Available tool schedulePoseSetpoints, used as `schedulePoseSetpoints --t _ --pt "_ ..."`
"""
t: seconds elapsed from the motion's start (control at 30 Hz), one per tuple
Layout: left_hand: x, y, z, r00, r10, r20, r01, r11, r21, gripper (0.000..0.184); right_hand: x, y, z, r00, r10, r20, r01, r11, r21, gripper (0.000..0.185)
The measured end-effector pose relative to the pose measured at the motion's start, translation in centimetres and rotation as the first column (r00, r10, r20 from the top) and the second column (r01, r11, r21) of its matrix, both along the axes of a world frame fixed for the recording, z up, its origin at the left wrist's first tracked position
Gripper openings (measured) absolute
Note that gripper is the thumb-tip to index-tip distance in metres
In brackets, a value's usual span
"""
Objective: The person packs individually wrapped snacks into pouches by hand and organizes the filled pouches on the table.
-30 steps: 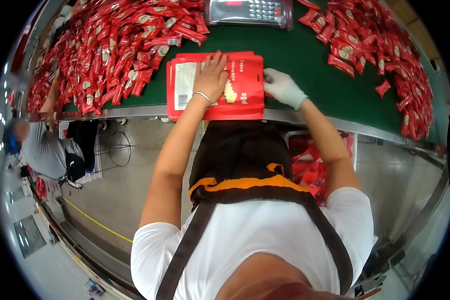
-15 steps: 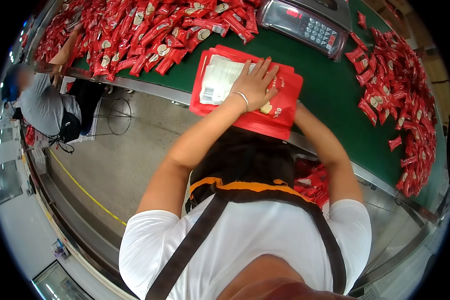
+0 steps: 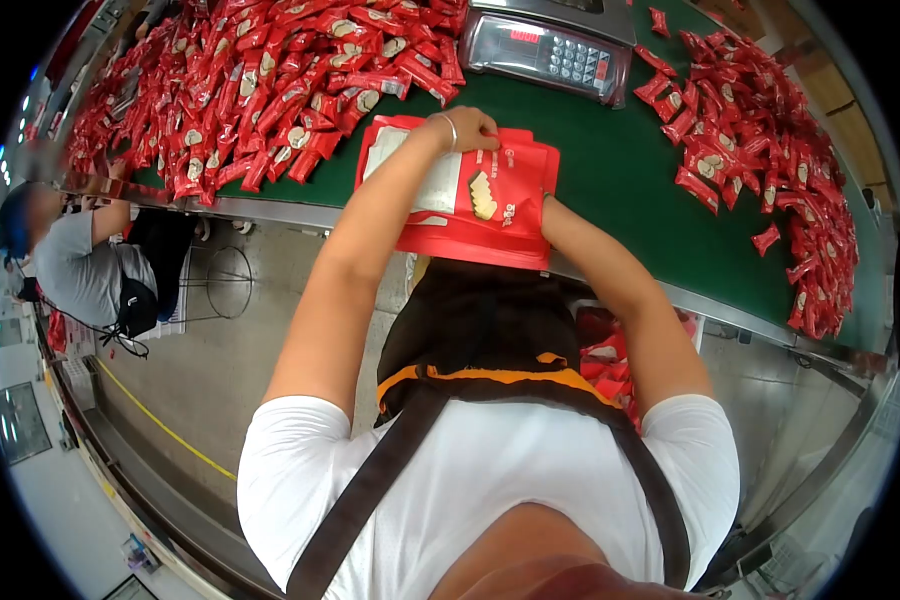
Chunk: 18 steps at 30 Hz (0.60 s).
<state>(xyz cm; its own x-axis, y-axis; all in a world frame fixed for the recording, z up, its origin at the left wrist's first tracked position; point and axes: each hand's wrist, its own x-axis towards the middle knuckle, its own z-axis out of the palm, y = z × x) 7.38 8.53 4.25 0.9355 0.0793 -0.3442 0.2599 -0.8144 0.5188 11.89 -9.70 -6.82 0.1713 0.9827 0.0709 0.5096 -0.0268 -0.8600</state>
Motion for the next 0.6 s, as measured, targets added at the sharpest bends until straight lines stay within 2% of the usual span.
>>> schedulePoseSetpoints --t 0.07,0.1,0.23,0.3,0.33,0.37,0.4,0.43,0.47,0.5,0.53,0.57,0.6 --pt "0.0 -0.5 -1.6 0.989 -0.084 0.119 0.073 0.993 0.092 0.033 0.0 0.2 0.0 1.0 -0.007 0.006 0.007 1.0 -0.006 0.04" --pt "0.0 -1.1 -2.5 0.979 -0.026 0.204 -0.013 0.982 0.189 0.029 -0.1 0.4 -0.1 1.0 -0.01 0.011 0.011 1.0 -0.011 0.04" --pt "-0.8 -1.8 -1.0 0.969 -0.001 0.247 -0.047 0.981 0.187 0.024 0.4 0.6 -0.1 0.998 -0.021 0.061 0.025 0.998 -0.065 0.041" --pt "-1.3 -1.7 -0.2 0.957 0.017 0.291 -0.079 0.976 0.204 0.023 1.9 -0.6 1.6 0.988 -0.035 0.149 0.053 0.991 -0.122 0.041" --pt "-1.8 -1.7 0.3 0.945 0.032 0.325 -0.108 0.97 0.218 0.023 3.5 -1.8 3.5 0.983 -0.096 0.16 0.115 0.986 -0.118 0.041" --pt "-2.3 -1.7 1.1 0.944 0.04 0.329 -0.116 0.97 0.215 0.023 4.7 -3.0 6.3 0.978 -0.187 0.092 0.197 0.973 -0.117 0.041" --pt "-3.0 -2.0 2.2 0.918 0.109 0.381 -0.21 0.949 0.234 0.022 4.4 -3.6 10.1 0.898 -0.406 -0.169 0.419 0.907 0.05 0.04" --pt "-3.5 -2.3 3.4 0.884 0.176 0.433 -0.304 0.92 0.246 0.02 4.4 -4.0 12.2 0.747 -0.43 -0.507 0.519 0.854 0.04 0.039" --pt "-4.0 -2.9 4.5 0.881 0.18 0.437 -0.307 0.921 0.241 0.02 4.3 -4.2 13.7 0.495 -0.387 -0.778 0.606 0.795 -0.011 0.038" --pt "-4.4 -3.7 5.6 0.856 0.204 0.475 -0.356 0.899 0.254 0.02 3.8 -4.1 15.1 0.591 -0.261 -0.764 0.38 0.925 -0.022 0.038" --pt "-4.4 -4.4 6.5 0.826 0.217 0.52 -0.4 0.876 0.27 0.019 3.2 -3.5 16.4 0.654 -0.113 -0.748 0.135 0.99 -0.031 0.038" --pt "-4.3 -5.1 6.6 0.73 0.213 0.65 -0.454 0.861 0.227 0.014 1.7 -2.6 17.6 0.708 -0.139 -0.692 0.083 0.99 -0.114 0.04" --pt "-4.4 -5.3 7.3 0.722 0.204 0.661 -0.451 0.864 0.226 0.014 0.5 -1.7 18.3 0.795 -0.226 -0.563 0.173 0.974 -0.146 0.04"
